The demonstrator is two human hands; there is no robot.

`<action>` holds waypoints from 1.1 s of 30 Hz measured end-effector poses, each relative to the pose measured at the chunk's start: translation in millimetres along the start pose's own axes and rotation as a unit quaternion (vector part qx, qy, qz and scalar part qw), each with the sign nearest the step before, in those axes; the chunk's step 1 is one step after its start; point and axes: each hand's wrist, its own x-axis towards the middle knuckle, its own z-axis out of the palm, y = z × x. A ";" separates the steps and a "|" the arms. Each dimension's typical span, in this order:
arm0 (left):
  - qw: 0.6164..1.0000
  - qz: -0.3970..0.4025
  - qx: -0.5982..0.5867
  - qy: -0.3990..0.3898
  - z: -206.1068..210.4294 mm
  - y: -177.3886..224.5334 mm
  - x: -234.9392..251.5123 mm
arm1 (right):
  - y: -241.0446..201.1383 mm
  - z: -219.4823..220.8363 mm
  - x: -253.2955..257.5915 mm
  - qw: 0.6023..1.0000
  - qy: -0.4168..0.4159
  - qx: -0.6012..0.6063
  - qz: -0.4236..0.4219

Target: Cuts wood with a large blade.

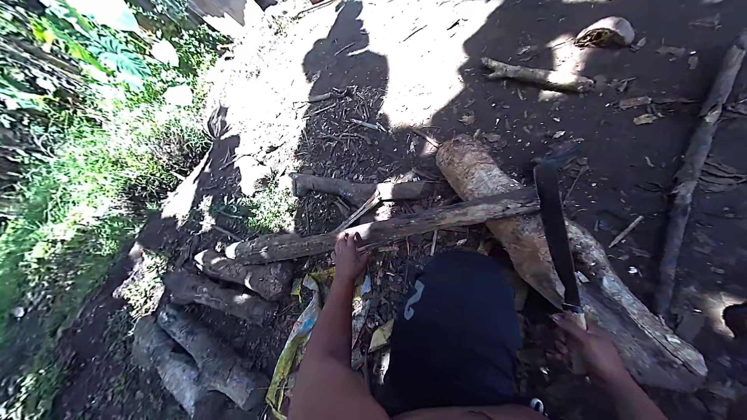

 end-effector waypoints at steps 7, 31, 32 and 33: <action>0.996 0.070 0.055 0.018 40.2 20.0 31.7 | -6.1 10.6 -9.2 0.999 0.029 -0.023 0.004; 0.875 0.282 -0.200 -0.339 -23.7 229.1 116.7 | -34.0 7.1 -55.8 0.958 0.214 0.109 -0.154; 0.871 0.282 -0.210 -0.343 -17.4 237.2 115.6 | -32.9 5.1 -56.1 0.957 0.218 0.108 -0.156; 0.867 0.277 -0.225 -0.349 -10.0 243.9 114.6 | -32.6 3.7 -56.2 0.956 0.221 0.106 -0.159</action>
